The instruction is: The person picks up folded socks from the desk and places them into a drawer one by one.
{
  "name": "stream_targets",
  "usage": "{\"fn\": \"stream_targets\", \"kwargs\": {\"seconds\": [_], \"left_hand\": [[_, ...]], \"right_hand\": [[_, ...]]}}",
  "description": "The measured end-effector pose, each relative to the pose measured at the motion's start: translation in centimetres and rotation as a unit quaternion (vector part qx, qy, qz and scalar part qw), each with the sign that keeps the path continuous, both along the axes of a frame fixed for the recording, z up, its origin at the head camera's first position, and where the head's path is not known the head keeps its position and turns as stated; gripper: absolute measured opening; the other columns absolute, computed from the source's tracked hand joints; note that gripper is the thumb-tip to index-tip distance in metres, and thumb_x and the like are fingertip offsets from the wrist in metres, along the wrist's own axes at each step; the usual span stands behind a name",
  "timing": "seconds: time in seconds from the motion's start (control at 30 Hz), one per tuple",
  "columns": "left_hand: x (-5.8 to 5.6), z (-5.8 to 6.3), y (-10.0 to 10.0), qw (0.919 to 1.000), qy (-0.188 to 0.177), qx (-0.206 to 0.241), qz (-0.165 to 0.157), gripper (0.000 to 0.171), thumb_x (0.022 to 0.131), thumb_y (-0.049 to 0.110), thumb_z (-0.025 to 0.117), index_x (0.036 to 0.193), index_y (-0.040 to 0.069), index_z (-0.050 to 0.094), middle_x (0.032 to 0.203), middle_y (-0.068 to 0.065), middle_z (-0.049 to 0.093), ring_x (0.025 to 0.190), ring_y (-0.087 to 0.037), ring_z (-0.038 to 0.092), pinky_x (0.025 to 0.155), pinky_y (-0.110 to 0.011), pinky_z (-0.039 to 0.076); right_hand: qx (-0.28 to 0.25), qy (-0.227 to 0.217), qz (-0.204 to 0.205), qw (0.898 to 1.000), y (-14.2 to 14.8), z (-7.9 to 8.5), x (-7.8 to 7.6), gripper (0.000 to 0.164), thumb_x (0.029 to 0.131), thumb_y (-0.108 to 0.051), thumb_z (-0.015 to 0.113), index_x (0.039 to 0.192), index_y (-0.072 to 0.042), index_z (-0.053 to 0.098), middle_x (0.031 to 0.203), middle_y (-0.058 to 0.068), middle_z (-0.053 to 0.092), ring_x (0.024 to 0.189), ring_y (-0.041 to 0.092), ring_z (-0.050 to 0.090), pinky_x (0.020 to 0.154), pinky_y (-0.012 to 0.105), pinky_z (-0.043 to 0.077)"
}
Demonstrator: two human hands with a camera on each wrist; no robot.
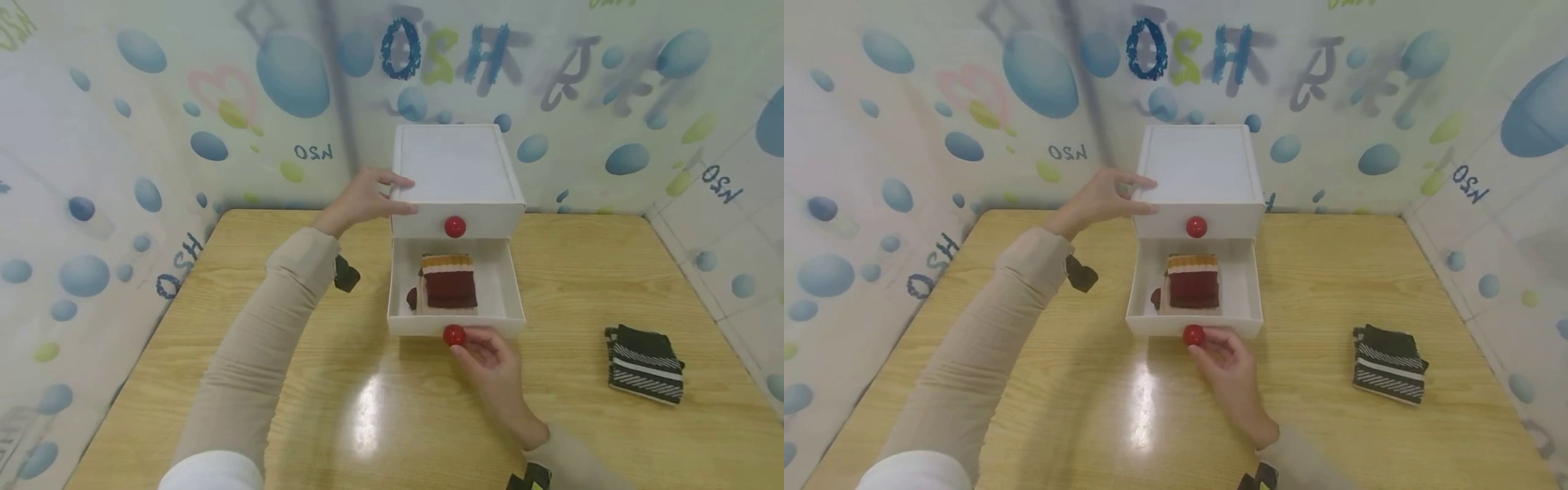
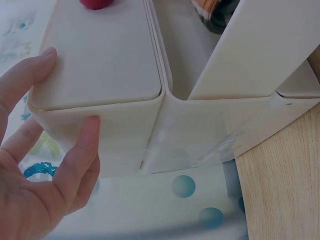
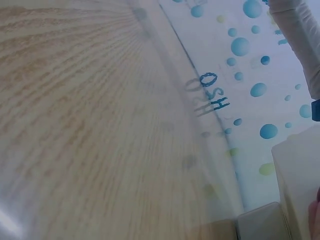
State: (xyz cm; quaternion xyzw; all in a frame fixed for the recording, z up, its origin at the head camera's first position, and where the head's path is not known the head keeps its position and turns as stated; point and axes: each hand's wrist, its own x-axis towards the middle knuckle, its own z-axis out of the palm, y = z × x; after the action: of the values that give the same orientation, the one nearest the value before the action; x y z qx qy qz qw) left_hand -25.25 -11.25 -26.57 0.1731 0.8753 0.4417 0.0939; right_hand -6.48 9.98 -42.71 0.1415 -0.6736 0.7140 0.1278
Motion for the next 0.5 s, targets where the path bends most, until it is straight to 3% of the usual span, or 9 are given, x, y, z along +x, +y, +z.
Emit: {"fn": "stream_targets", "kwargs": {"seconds": [0.13,0.5], "left_hand": [[0.0,0.0,0.0,1.0000,-0.006,0.004,0.002,0.049,0.071,0.026,0.075,0.115,0.012,0.059,0.126,-0.005,0.046,0.095,-0.022,0.054,0.071,-0.028,0.049],[0.1,0.0,0.0,1.0000,0.002,0.002,-0.001,0.049,0.071,0.026,0.075,0.115,0.012,0.059,0.124,-0.004,0.048,0.098,-0.023,0.054,0.074,-0.028,0.049]], "right_hand": [[-0.005,-0.006,-0.007,1.000,-0.1,0.0,-0.4,0.027,0.071,0.016,0.063,0.097,0.015,0.053,0.096,0.015,0.059,0.087,0.014,0.059,0.078,0.025,0.047],[-0.003,-0.032,-0.037,0.999,-0.2,0.8,-2.2,0.023,0.070,0.017,0.063,0.091,0.015,0.054,0.091,0.007,0.059,0.081,0.009,0.059,0.074,0.021,0.048]]}}
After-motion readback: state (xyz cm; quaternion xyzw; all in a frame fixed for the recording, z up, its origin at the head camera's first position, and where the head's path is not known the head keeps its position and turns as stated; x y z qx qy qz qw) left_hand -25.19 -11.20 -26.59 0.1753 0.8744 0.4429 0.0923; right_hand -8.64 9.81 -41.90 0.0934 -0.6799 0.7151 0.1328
